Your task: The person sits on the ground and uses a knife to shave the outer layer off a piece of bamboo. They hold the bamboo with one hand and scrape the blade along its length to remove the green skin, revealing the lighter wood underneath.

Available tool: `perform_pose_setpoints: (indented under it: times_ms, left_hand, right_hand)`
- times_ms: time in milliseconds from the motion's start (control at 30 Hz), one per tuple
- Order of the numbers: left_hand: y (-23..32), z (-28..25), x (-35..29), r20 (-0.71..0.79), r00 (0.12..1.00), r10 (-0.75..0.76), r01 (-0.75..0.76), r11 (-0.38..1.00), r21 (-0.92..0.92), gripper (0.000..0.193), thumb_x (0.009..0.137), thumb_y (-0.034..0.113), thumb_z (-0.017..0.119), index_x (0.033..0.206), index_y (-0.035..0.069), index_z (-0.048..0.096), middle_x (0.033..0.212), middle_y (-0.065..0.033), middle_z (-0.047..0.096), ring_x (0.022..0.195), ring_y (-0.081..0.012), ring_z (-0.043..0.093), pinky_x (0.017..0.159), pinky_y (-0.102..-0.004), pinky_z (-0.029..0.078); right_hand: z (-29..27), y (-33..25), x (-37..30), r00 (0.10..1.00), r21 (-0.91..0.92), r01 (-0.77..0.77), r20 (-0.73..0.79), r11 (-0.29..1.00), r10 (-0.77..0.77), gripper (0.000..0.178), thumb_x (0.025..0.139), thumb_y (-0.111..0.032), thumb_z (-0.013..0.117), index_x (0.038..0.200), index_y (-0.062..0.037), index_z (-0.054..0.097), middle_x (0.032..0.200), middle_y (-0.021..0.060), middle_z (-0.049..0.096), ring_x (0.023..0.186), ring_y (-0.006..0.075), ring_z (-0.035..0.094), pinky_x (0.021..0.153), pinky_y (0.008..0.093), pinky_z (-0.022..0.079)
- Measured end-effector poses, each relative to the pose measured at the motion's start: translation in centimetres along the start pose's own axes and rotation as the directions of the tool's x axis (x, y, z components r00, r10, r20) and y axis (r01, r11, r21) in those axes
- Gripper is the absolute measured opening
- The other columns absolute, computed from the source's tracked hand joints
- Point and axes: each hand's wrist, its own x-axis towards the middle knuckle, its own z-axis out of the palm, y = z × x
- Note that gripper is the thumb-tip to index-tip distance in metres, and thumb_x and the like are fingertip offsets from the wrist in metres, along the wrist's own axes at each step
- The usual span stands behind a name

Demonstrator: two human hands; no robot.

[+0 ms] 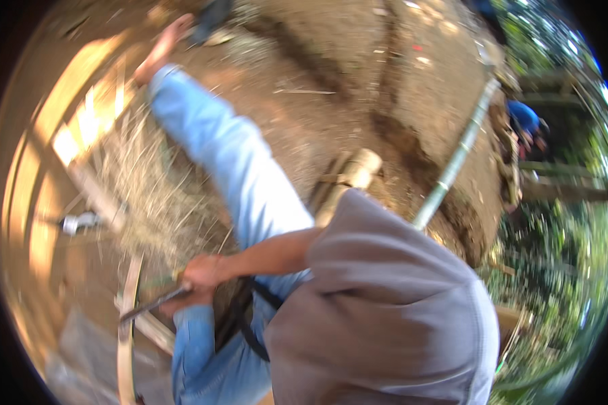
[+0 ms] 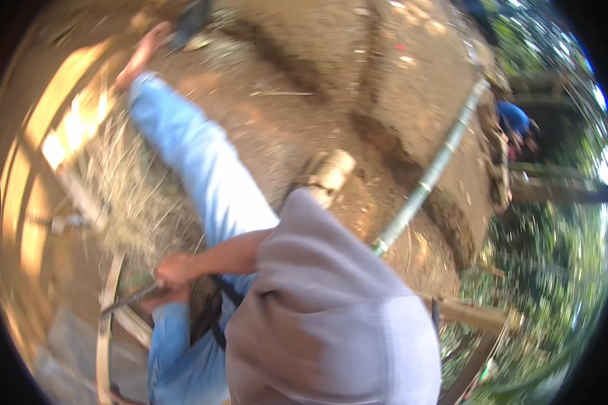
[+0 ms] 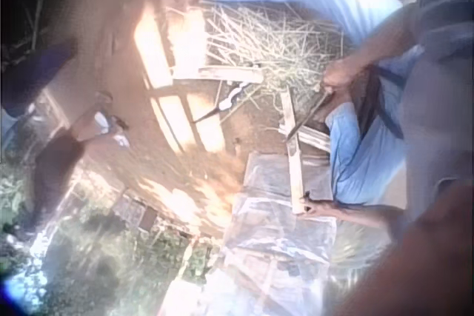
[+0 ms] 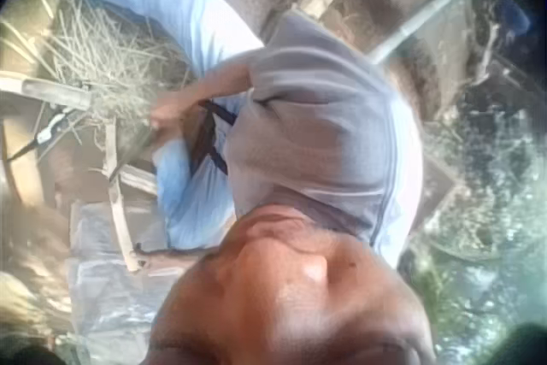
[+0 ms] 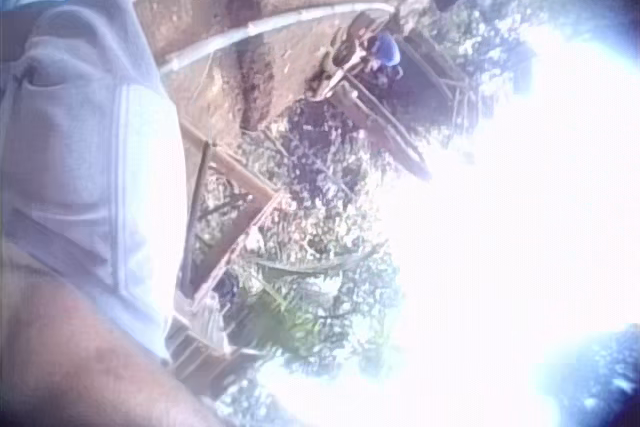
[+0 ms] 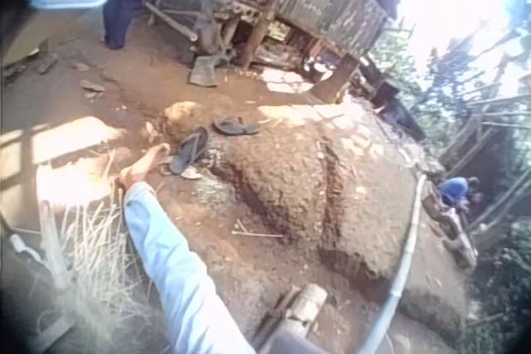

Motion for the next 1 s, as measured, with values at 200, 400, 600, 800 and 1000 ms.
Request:
perform_pose_setpoints:
  times_ms: [200,400,600,800,1000]
  left_hand:
    - [5.4,7.7,-1.5,0.013,1.000,0.019,-0.018,0.999,-0.040,0.052,0.103,0.032,0.052,0.137,-0.004,0.039,0.130,-0.0233,0.057,0.108,-0.0286,0.060,0.095,-0.0387,0.050]
    - [7.5,11.1,-0.6,0.097,0.993,0.072,-0.062,0.993,-0.100,0.053,0.102,0.033,0.053,0.138,-0.004,0.039,0.130,-0.0235,0.057,0.108,-0.0285,0.061,0.095,-0.0383,0.050]
    - [7.9,11.6,-0.3,0.124,0.987,0.103,-0.087,0.988,-0.127,0.055,0.102,0.035,0.054,0.138,-0.004,0.040,0.129,-0.0236,0.058,0.108,-0.0284,0.061,0.094,-0.0377,0.050]
    - [7.8,11.3,-1.1,0.132,0.987,0.089,-0.071,0.988,-0.137,0.056,0.101,0.036,0.056,0.138,-0.003,0.040,0.128,-0.0238,0.058,0.108,-0.0282,0.061,0.093,-0.0371,0.050]
    - [7.4,9.7,-0.7,0.105,0.991,0.082,-0.070,0.991,-0.112,0.058,0.100,0.037,0.057,0.139,-0.003,0.040,0.127,-0.0239,0.058,0.107,-0.0281,0.061,0.092,-0.0365,0.051]
  right_hand:
    - [0.5,2.9,1.9,0.988,0.034,-0.155,-0.002,0.987,0.155,0.025,0.079,-0.026,0.067,0.086,-0.0025,0.072,0.085,0.0211,0.071,0.086,0.0388,0.070,0.078,0.0464,0.055]
    - [3.2,1.6,2.6,0.987,0.118,-0.159,0.000,0.980,0.160,0.022,0.078,-0.023,0.066,0.088,-0.0041,0.071,0.087,0.0197,0.070,0.085,0.0376,0.069,0.074,0.0476,0.055]
    - [2.9,0.7,1.6,0.966,0.256,-0.247,-0.010,0.934,0.258,0.019,0.077,-0.022,0.065,0.091,-0.0102,0.070,0.085,0.0165,0.070,0.083,0.0366,0.069,0.072,0.0475,0.054]
    - [3.6,1.6,1.8,0.972,0.281,-0.217,-0.026,0.935,0.234,0.017,0.075,-0.022,0.065,0.088,-0.0115,0.069,0.086,0.0161,0.070,0.083,0.0357,0.069,0.071,0.0470,0.053]
    - [3.7,1.3,0.8,0.972,0.232,-0.180,-0.110,0.956,0.209,0.020,0.076,-0.024,0.066,0.091,-0.0122,0.070,0.090,0.0161,0.071,0.087,0.0368,0.069,0.075,0.0470,0.053]
